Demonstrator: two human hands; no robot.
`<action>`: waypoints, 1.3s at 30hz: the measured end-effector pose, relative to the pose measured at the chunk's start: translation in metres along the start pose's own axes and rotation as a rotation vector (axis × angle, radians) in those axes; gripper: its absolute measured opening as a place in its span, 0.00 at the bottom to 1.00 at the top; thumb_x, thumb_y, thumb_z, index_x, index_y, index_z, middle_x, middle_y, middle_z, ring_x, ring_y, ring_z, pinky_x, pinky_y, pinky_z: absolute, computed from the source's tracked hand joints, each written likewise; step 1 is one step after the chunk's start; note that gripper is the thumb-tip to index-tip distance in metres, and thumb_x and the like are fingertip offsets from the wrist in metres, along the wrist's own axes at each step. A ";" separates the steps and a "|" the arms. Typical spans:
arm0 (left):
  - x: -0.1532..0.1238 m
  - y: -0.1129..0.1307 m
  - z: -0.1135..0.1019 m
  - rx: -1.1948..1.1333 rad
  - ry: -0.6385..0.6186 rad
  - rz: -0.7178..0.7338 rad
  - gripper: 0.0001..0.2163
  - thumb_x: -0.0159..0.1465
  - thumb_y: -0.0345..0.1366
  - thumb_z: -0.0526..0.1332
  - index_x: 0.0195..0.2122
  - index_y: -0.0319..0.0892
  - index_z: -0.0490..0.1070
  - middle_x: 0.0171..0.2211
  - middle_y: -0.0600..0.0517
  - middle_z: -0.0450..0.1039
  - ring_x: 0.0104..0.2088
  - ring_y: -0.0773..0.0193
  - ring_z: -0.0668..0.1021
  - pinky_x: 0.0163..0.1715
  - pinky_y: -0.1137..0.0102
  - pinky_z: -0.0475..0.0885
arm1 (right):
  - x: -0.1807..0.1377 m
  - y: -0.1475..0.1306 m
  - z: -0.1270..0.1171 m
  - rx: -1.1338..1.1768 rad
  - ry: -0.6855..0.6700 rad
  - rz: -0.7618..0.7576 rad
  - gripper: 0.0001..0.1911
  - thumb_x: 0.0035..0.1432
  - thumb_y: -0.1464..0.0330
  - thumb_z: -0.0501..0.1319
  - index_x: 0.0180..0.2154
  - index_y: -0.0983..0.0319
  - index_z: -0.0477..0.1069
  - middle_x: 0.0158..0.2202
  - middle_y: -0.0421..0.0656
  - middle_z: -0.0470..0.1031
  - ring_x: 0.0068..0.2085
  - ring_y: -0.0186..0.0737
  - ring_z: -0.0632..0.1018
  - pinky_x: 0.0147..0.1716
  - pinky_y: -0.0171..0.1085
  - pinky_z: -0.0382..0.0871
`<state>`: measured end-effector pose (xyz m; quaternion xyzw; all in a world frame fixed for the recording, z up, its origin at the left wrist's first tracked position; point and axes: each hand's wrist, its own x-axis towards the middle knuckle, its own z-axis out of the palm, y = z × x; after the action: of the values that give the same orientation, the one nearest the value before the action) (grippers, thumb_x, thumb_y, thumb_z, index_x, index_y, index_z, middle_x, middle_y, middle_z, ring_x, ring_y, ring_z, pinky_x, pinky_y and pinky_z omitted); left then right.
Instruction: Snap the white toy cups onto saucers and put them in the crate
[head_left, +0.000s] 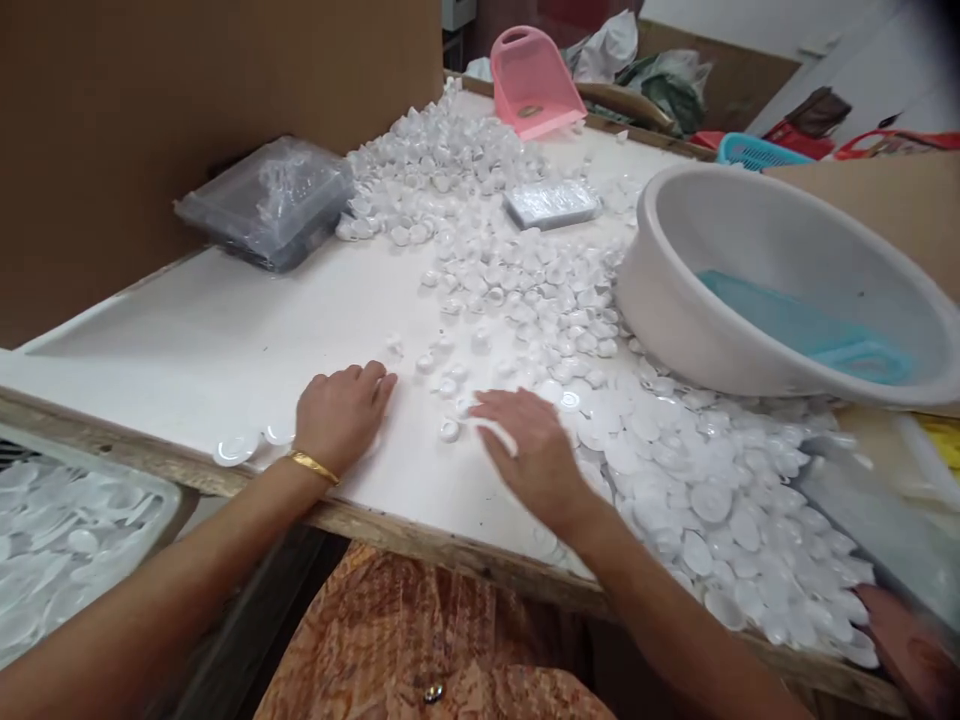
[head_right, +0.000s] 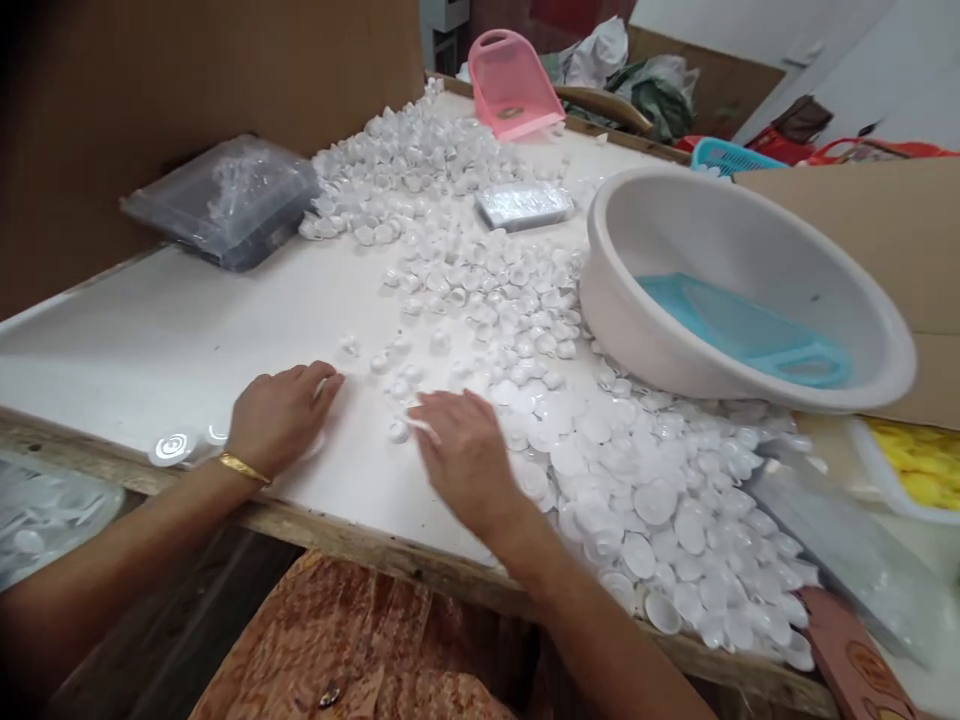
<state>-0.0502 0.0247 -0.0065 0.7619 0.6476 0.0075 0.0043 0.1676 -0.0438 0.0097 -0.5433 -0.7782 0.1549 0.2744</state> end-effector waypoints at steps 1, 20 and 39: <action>0.001 -0.007 -0.002 0.015 -0.021 -0.020 0.19 0.65 0.45 0.41 0.41 0.44 0.68 0.33 0.46 0.73 0.33 0.55 0.73 0.31 0.66 0.59 | -0.003 0.010 -0.012 -0.072 0.005 0.082 0.12 0.60 0.68 0.53 0.44 0.60 0.70 0.47 0.42 0.74 0.49 0.38 0.71 0.52 0.44 0.59; -0.033 0.043 0.004 -0.555 -0.158 0.261 0.09 0.58 0.36 0.58 0.40 0.44 0.70 0.35 0.51 0.68 0.34 0.63 0.72 0.34 0.69 0.67 | 0.003 0.008 -0.019 0.255 -0.034 0.510 0.09 0.56 0.66 0.55 0.38 0.61 0.69 0.29 0.42 0.74 0.31 0.38 0.75 0.30 0.38 0.68; -0.029 0.035 -0.008 -0.926 -0.425 -0.086 0.04 0.56 0.35 0.55 0.28 0.41 0.66 0.20 0.56 0.67 0.22 0.68 0.70 0.24 0.72 0.62 | 0.015 -0.017 0.044 1.007 -0.206 0.911 0.06 0.53 0.71 0.59 0.33 0.62 0.61 0.21 0.35 0.70 0.20 0.30 0.75 0.21 0.32 0.74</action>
<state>-0.0201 -0.0095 0.0020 0.6372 0.5920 0.1383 0.4736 0.1243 -0.0333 -0.0125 -0.6049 -0.3274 0.6486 0.3259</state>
